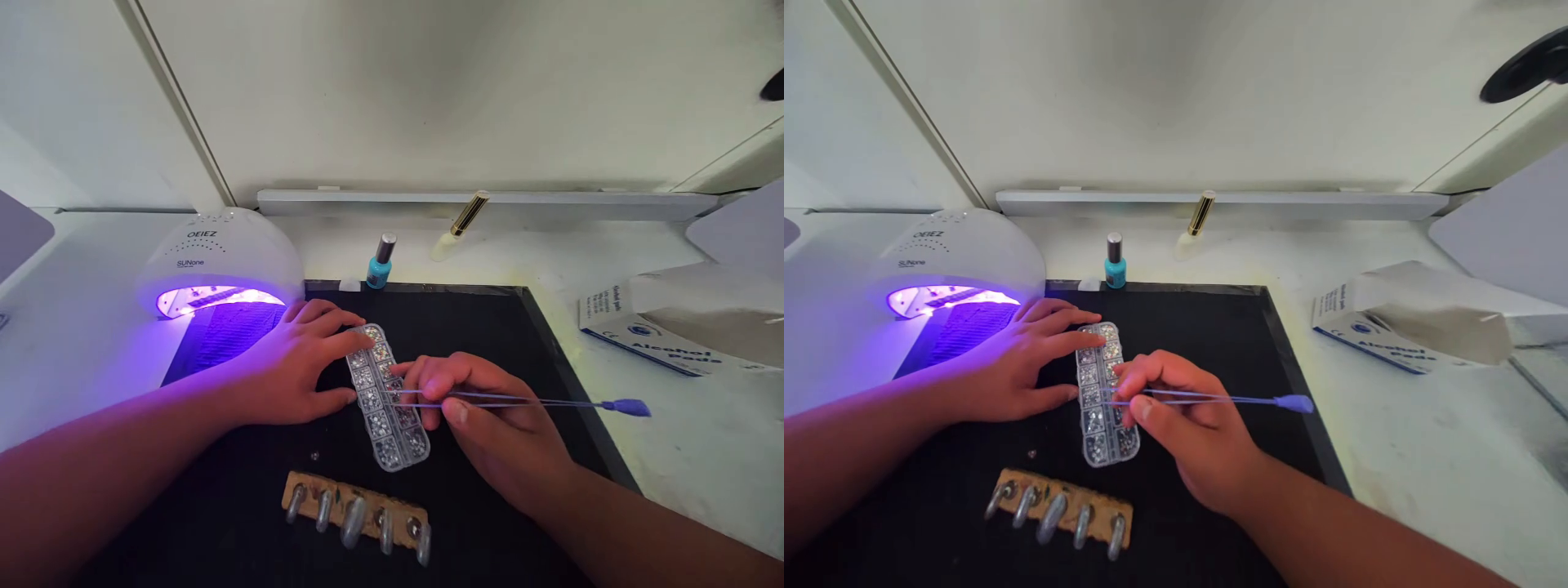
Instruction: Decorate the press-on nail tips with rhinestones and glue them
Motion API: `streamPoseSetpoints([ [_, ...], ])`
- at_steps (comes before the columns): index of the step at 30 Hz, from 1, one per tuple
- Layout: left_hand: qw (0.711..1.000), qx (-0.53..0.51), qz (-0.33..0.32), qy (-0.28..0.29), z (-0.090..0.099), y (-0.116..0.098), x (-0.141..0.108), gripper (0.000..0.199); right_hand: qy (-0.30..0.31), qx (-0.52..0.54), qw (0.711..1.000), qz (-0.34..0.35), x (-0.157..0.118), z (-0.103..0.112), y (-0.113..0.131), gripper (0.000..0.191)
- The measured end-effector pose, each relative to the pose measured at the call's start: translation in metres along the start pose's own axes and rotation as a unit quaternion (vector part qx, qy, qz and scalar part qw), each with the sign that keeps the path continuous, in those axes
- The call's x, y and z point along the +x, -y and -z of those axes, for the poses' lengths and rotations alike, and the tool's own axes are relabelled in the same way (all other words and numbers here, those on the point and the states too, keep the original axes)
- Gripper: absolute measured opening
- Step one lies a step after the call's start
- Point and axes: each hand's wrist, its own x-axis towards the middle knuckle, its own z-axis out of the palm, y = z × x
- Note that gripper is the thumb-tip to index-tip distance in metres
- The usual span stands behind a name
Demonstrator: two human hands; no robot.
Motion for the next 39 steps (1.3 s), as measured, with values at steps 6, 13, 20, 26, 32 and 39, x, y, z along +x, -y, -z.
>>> streamPoseSetpoints([
  [6, 1.0, 0.011, 0.0, -0.028, 0.0, -0.004, -0.002, 0.039, -0.03, -0.055, 0.998, 0.016, -0.004, 0.001, 0.014, 0.01],
  [13, 0.991, -0.046, -0.125, -0.017, 0.005, -0.002, -0.01, 0.021, 0.043, -0.131, 0.987, 0.077, -0.016, -0.001, 0.02, 0.009],
  [20, 0.988, -0.035, -0.147, -0.024, 0.003, -0.001, -0.01, 0.017, 0.113, -0.186, 0.975, 0.054, -0.012, 0.003, 0.014, 0.007],
  [26, 0.981, 0.005, -0.186, -0.043, 0.005, -0.007, -0.011, 0.017, 0.076, -0.172, 0.982, 0.014, -0.009, 0.001, 0.011, 0.01],
  [32, 0.976, 0.028, -0.201, -0.073, 0.004, -0.011, -0.015, 0.019, 0.065, -0.1, 0.99, 0.079, -0.015, -0.011, 0.033, 0.011],
  [39, 0.978, 0.029, -0.198, -0.064, 0.003, -0.011, -0.015, 0.022, 0.106, -0.097, 0.986, 0.08, -0.001, -0.017, 0.033, 0.011],
])
